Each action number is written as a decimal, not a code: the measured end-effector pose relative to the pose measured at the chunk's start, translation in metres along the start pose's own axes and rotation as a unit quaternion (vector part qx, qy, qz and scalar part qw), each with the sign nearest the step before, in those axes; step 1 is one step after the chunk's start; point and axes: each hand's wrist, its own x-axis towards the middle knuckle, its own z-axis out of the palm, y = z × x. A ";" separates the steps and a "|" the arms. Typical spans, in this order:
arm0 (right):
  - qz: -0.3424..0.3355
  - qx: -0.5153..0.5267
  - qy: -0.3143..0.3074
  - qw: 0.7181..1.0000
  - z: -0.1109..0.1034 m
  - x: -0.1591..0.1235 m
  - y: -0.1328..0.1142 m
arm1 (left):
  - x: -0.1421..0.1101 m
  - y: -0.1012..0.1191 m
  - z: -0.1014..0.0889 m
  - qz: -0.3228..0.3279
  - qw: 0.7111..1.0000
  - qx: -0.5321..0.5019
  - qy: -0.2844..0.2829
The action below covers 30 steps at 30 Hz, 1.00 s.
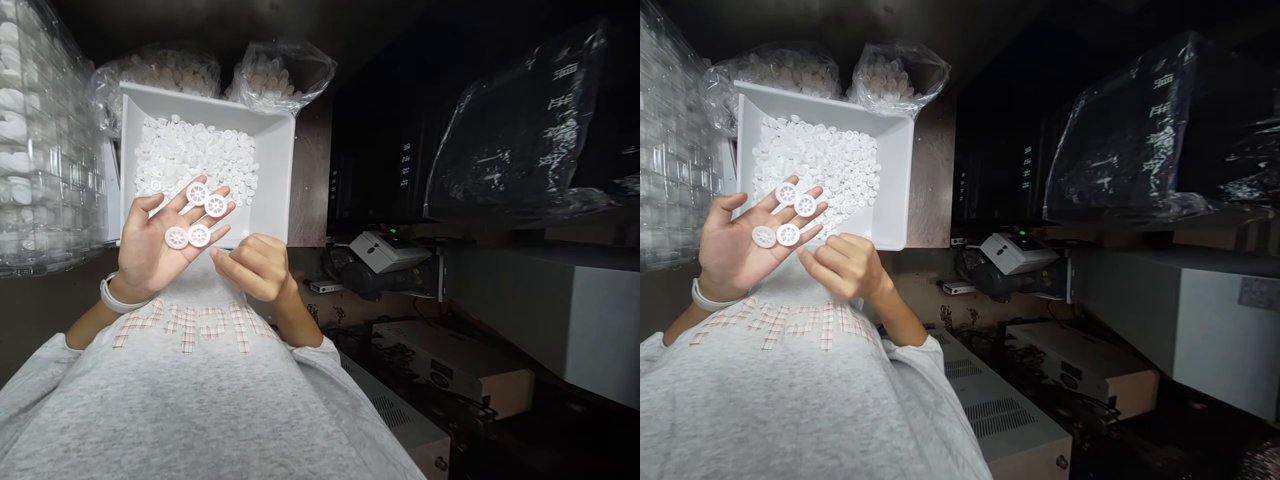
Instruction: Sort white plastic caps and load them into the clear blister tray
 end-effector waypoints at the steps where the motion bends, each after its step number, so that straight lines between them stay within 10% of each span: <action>1: -0.001 0.002 0.000 1.000 0.000 0.000 -0.001 | 0.000 0.000 -0.001 0.001 1.000 0.000 -0.003; 30: 0.012 -0.013 0.011 1.000 0.006 0.004 -0.009 | -0.004 -0.002 -0.001 -0.009 1.000 -0.007 -0.005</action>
